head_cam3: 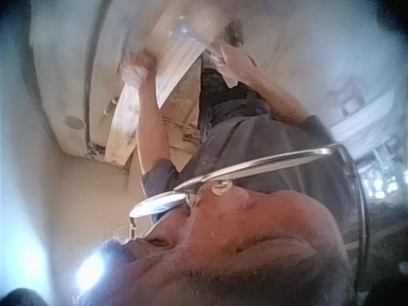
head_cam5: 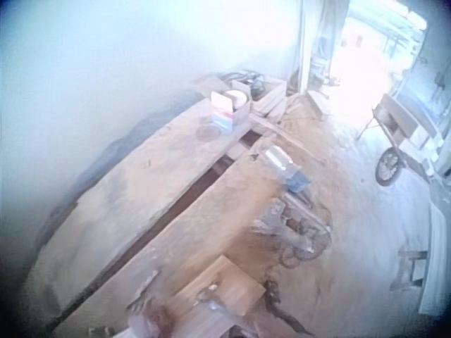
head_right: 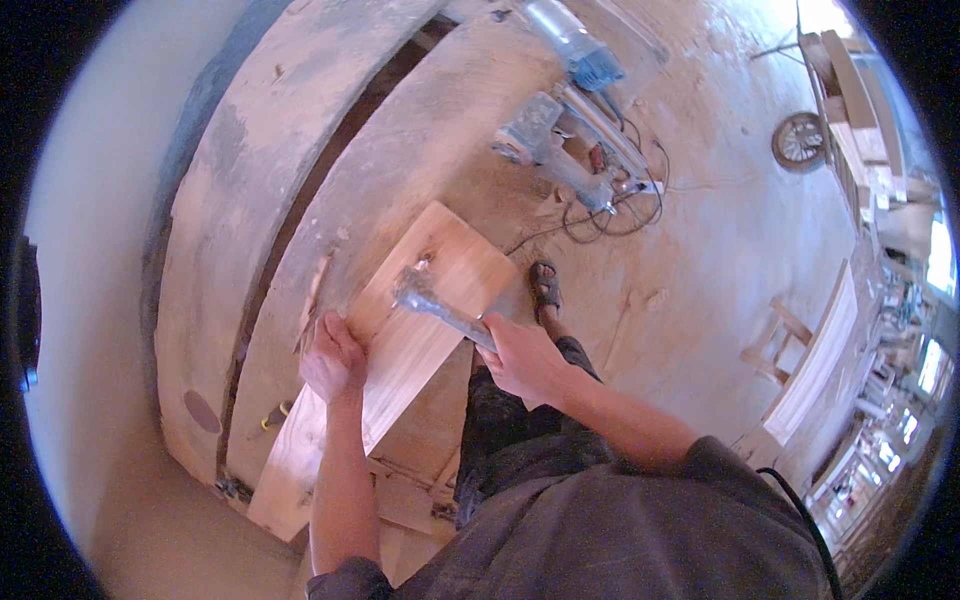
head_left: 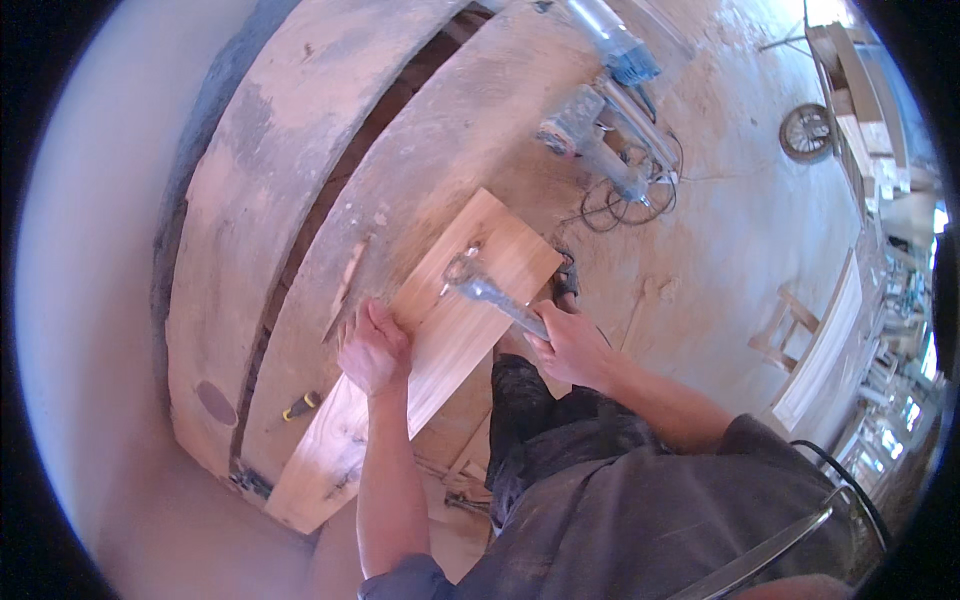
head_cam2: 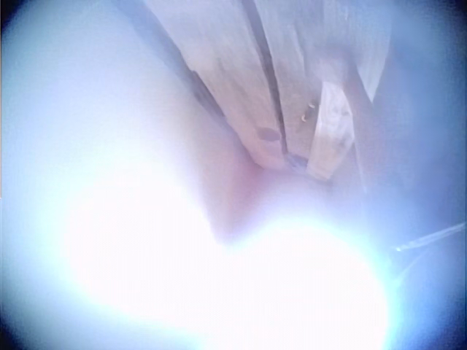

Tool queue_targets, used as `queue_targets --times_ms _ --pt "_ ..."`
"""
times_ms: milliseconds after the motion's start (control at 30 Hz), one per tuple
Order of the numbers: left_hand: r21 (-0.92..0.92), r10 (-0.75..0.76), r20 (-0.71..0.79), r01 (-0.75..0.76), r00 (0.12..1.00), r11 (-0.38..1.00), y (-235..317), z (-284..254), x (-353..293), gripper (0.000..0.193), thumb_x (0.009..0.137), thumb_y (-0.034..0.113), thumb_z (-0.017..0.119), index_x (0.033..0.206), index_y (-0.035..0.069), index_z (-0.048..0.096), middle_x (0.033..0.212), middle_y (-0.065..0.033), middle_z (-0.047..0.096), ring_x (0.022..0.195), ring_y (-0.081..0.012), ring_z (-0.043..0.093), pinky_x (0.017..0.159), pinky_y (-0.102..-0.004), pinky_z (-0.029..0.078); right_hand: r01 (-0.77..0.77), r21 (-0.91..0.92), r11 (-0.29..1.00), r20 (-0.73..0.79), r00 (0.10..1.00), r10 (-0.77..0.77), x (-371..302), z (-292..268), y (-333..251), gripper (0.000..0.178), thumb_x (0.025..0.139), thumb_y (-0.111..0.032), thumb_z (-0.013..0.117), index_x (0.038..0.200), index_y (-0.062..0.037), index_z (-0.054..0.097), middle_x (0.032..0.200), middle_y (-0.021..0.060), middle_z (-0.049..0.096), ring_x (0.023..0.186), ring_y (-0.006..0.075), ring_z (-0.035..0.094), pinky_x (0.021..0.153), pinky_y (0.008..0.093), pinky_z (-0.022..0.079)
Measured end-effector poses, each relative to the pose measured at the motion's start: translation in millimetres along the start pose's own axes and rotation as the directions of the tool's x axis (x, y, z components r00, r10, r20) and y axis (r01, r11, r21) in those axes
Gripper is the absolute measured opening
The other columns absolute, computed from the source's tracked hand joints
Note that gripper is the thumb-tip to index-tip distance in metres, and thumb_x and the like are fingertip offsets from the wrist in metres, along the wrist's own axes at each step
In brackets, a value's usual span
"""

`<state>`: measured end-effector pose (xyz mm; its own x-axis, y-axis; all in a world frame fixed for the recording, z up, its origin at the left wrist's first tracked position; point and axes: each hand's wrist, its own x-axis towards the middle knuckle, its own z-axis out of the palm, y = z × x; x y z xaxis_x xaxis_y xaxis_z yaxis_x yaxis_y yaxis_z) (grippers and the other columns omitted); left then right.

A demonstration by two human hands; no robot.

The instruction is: The person removes a loose piece of wood from a crack in a plank, then retrieves a small wooden filler and a container of white paste. They apply the paste into the crack and insert the filler, tapping it with a hammer. Finally, they use an angle grinder to smooth the filled area.

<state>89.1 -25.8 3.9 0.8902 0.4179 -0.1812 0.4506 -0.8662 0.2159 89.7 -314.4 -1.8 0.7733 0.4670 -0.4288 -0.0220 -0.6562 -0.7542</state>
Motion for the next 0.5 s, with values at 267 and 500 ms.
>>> queue_targets --times_ms 267,500 --pt "0.0 0.015 -0.108 -0.015 0.994 1.0 5 1 0 0.032 0.101 0.029 0.051 0.092 0.008 0.073 0.093 -0.0179 0.072 0.094 -0.0392 0.067 0.081 -0.0512 0.052 -0.096 0.048 0.994 -0.089 0.991 0.1 -9 10 17 0.032 0.095 -0.016 0.064 0.117 0.0002 0.05 0.088 0.0291 0.066 0.082 0.0497 0.066 0.07 0.0565 0.052" --pt "0.005 0.01 -0.138 -0.009 0.99 1.0 -1 8 -3 0.032 0.1 0.031 0.053 0.087 0.008 0.072 0.09 -0.0161 0.073 0.091 -0.0386 0.068 0.08 -0.0506 0.053 -0.07 -0.011 0.998 -0.079 0.995 0.069 -5 5 10 0.032 0.096 -0.018 0.065 0.119 -0.0014 0.05 0.086 0.0297 0.066 0.083 0.0507 0.066 0.068 0.0571 0.051"
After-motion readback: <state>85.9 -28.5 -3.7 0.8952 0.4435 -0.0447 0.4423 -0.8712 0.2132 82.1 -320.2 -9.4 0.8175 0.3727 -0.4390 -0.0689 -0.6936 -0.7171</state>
